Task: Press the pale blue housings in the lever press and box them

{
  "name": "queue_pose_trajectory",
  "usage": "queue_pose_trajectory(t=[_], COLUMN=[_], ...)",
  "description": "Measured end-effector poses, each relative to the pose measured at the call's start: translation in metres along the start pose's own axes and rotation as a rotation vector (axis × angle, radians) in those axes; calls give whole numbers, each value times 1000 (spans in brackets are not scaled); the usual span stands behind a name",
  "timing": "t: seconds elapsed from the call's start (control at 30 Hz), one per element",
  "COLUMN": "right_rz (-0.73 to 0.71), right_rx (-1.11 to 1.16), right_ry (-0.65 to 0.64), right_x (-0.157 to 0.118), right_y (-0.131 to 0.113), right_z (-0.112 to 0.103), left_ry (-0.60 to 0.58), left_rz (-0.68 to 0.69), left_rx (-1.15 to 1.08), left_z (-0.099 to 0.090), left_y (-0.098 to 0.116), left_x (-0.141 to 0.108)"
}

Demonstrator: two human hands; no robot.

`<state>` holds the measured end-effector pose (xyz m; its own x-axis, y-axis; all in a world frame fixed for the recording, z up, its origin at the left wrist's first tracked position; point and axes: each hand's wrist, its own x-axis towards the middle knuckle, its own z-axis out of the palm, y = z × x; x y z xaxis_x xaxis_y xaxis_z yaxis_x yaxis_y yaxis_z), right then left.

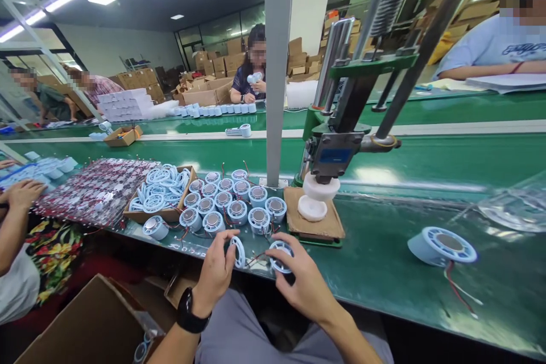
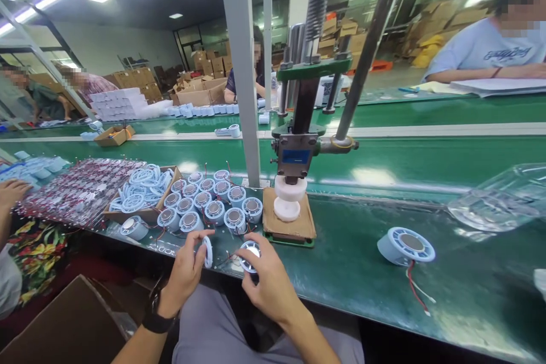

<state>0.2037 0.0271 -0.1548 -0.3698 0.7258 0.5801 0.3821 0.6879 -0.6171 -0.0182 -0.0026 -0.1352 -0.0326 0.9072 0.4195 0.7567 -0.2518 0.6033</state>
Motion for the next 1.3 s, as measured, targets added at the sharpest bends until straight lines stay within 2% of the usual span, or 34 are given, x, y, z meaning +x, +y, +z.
queue_pose_trajectory(t=[0.2,0.3,0.43,0.5,0.6,0.67,0.73,0.8,0.87,0.9,0.97,1.07,1.13,1.23,1.3], right_rz=[74,76,207,249,219,192,177,175,195,212,244,248,240,215,195], right_rx=[-33,-52,-85,-76,22,152,330,474,497,464,354,141,19,-55,-72], right_ry=[95,110,193,221,174,167,261,464,650,686,622,354,235,193,195], right_x=[-16,-19,-21,-19,-14,-12,-12,-17,-23,-27,-34,-45,-50,-51,-46], right_y=[24,33,36,35,30,27,24,22,22,23,27,35,39,38,32], right_z=[-40,-48,-40,-32,-23,-19,-18,-24,-35,-43,-58,-72,-72,-63,-53], left_ry=[-73,-111,-129,-101,-56,-103,-148,-144,-120,-108,-70,-7,-29,-140,-148], left_rz=[42,56,101,123,166,198,209,221,251,269,291,264,208,122,82], left_rx=[323,447,312,217,177,201,241,283,321,332,330,267,265,325,298], left_z=[15,19,16,18,30,40,47,49,45,42,33,20,15,15,16], left_y=[-6,-5,3,13,31,40,43,41,37,35,31,24,17,6,4], left_x=[11,15,8,4,7,16,28,38,45,47,45,29,13,-7,-13])
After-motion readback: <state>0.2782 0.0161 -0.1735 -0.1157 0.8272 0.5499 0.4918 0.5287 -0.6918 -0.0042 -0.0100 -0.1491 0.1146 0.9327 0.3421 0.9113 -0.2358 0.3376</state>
